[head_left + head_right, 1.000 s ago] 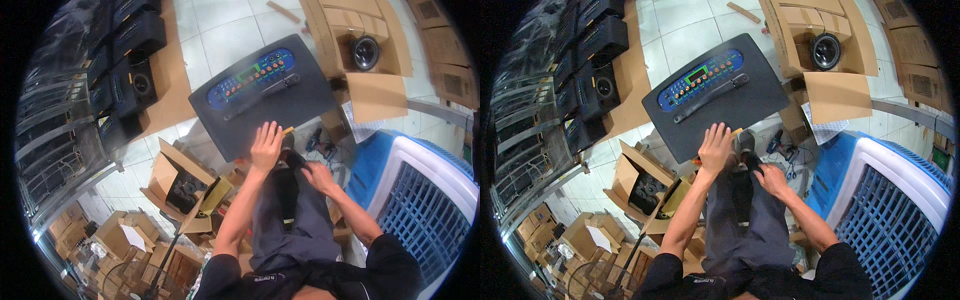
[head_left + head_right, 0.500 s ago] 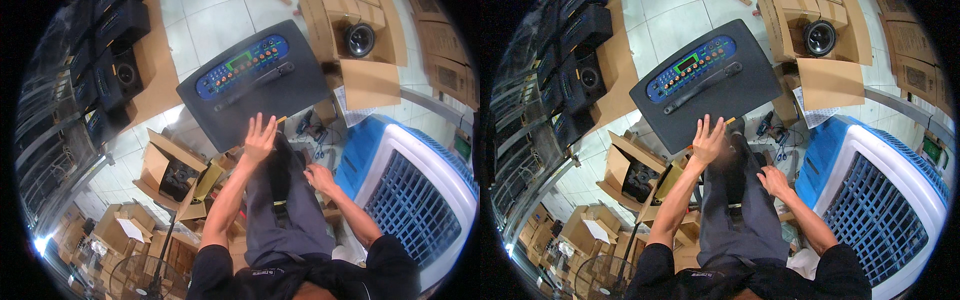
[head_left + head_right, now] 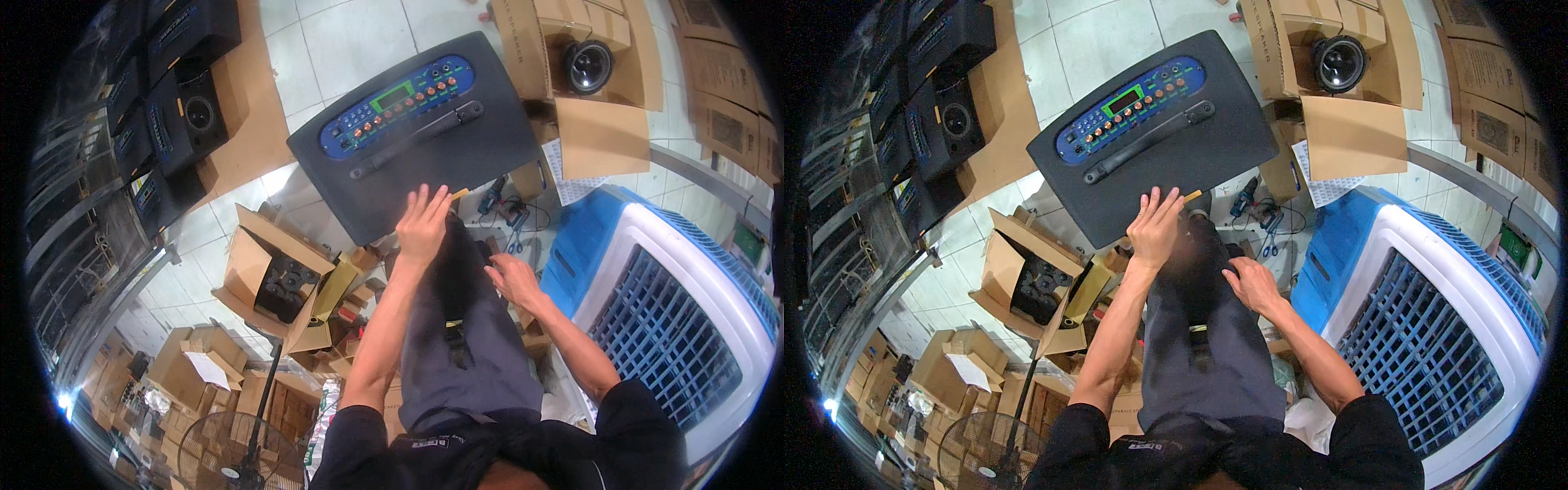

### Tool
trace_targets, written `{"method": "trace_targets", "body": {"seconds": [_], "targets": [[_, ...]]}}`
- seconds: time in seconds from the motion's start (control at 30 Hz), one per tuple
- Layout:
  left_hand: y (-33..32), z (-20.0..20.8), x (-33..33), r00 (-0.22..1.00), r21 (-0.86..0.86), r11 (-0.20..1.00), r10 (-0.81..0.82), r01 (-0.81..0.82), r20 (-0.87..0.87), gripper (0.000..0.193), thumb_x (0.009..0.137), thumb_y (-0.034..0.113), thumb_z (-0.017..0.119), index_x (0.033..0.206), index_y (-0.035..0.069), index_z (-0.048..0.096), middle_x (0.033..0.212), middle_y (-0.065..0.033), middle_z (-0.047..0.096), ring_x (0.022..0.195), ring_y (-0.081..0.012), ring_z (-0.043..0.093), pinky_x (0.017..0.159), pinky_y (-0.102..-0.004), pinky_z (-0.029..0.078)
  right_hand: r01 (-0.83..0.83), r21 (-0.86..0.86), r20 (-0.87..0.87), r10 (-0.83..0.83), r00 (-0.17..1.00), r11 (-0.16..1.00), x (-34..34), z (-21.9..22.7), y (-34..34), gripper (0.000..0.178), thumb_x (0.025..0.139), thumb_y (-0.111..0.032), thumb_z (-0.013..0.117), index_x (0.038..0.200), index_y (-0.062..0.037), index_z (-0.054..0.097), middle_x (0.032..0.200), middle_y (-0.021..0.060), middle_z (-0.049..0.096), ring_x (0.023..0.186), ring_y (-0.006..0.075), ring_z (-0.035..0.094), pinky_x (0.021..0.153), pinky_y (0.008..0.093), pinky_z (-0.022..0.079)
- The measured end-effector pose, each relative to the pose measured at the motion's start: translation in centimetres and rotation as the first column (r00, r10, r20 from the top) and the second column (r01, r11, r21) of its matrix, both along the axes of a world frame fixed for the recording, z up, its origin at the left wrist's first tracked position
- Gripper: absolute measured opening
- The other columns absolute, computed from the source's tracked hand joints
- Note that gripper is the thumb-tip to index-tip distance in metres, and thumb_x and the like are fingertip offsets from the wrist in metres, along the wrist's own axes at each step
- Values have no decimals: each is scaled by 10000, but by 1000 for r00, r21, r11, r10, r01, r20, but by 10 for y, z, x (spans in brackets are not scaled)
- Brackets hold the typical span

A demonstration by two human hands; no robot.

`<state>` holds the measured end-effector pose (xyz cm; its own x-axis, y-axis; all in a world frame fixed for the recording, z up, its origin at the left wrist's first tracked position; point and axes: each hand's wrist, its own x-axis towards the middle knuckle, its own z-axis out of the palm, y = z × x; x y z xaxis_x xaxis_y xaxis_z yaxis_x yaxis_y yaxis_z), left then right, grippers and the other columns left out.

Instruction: The person assembles a speaker by attaching a circular component to the top, soldering wires, and securing the part. They handle the speaker, a soldering iron, and wires throughout the process.

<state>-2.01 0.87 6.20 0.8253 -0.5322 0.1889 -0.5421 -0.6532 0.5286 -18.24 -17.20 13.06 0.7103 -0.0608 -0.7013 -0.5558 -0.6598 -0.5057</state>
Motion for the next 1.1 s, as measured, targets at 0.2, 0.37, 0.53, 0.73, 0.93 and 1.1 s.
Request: {"method": "trace_targets", "body": {"seconds": [0.2, 0.37, 0.53, 0.73, 0.93, 1.1], "targets": [[-4, 5, 1, 999, 26, 999, 25, -24, -39, 326, 824, 132, 735, 1148, 102, 711, 1237, -57, 700, 1201, -320, 637, 1021, -488, 510, -21, -1, 55, 21, 998, 1000, 13, 18, -1, 330, 950, -263, 651, 1113, 24, 662, 1111, 213, 689, 1012, 398, 663, 876, 455, 535], [-4, 1, 2, 997, 78, 997, 33, -28, -69, 514, 795, 198, 781, 1253, 14, 636, 1371, -155, 601, 1344, -357, 507, 1137, -570, 362, -84, -275, 429, 201, 881, 958, 64, 24, -11, 425, 898, -303, 706, 1180, 8, 645, 1244, 197, 635, 1186, 389, 572, 992, 456, 475], [2, -12, -1, 999, 86, 996, -5, 8, -35, 509, 820, 220, 747, 1258, -15, 637, 1369, -179, 593, 1352, -367, 488, 1152, -599, 320, -247, -469, 489, 482, 727, 848, 142, -18, -27, 709, 831, -345, 750, 1359, 69, 519, 1479, 273, 439, 1420, 454, 353, 1158, 524, 322], [4, -23, -4, 997, 122, 990, -71, 68, 14, 453, 875, 264, 683, 1236, -11, 667, 1358, -167, 607, 1335, -366, 503, 1144, -599, 327, -413, -530, 405, 649, 644, 740, 151, -46, -29, 702, 910, -396, 649, 1355, 126, 498, 1486, 361, 374, 1428, 551, 273, 1194, 587, 240], [5, -18, 2, 999, 90, 995, -51, 51, 0, 468, 849, 290, 715, 1236, 32, 676, 1354, -126, 621, 1314, -316, 534, 1142, -549, 351, -420, -506, 374, 631, 680, 753, 152, -44, -28, 707, 911, -374, 652, 1367, 138, 480, 1484, 369, 370, 1439, 543, 258, 1200, 585, 222], [8, -9, 7, 987, 157, 981, -93, 114, -135, 591, 808, 331, 771, 1302, 38, 634, 1413, -111, 581, 1345, -302, 502, 1142, -520, 357, -420, -430, 368, 581, 726, 799, 156, -35, -27, 831, 873, -420, 709, 1390, 167, 427, 1510, 391, 315, 1454, 551, 212, 1211, 571, 196]]}}
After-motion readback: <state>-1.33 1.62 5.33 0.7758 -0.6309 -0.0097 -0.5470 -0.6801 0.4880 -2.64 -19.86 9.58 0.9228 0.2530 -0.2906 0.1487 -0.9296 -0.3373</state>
